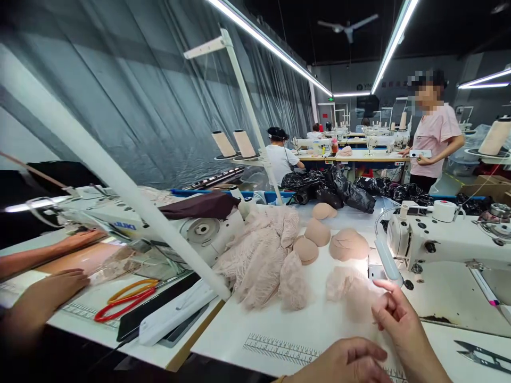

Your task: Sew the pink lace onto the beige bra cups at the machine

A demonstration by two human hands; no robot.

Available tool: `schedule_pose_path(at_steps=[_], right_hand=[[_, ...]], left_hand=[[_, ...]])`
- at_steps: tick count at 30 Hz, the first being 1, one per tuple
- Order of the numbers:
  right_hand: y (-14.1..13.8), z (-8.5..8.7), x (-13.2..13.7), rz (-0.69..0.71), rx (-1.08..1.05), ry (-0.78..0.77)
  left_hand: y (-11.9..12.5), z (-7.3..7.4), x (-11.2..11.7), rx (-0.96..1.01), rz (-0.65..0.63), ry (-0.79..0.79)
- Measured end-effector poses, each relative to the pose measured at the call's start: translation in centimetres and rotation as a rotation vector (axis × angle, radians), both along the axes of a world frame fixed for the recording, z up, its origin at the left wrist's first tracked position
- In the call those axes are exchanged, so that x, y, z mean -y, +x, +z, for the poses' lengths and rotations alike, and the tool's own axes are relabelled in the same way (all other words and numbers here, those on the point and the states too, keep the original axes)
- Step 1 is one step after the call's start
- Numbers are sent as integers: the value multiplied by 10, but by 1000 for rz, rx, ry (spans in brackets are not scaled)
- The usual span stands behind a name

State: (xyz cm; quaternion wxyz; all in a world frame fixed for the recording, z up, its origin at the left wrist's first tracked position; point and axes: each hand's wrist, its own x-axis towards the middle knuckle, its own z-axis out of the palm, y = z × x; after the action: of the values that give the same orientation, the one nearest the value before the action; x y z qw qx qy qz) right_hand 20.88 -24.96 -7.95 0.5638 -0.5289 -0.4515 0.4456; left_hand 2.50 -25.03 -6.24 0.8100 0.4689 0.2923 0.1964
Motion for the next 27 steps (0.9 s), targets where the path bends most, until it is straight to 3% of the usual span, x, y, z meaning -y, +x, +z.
schedule_pose_path(at_steps=[2, 4, 6, 9, 11, 14, 16, 20, 27], right_hand=[[-16, -9, 19, -56, -23, 27], [-27, -18, 39, -87, -4, 34], [-30, -22, 54, -81, 34, 29], [-24, -17, 61, -41, 51, -5], [-17, -11, 58, -67, -12, -56], [-10, -10, 53, -168, -129, -109], [-9, -13, 53, -189, -151, -118], [-6, -21, 55, -127, -202, -130], [2, -26, 52, -83, -233, -133]], left_hand=[[3, -4, 3, 187, 293, -229], [6, -1, -2, 367, 618, -261], [8, 5, -7, 452, 750, -232], [11, 13, -5, 425, 648, -210], [15, 14, -1, 413, 588, -276], [21, 11, 2, 446, 634, -400], [24, 7, 3, 462, 663, -364], [27, 5, 2, 430, 685, -267], [35, 11, -1, 457, 727, -334]])
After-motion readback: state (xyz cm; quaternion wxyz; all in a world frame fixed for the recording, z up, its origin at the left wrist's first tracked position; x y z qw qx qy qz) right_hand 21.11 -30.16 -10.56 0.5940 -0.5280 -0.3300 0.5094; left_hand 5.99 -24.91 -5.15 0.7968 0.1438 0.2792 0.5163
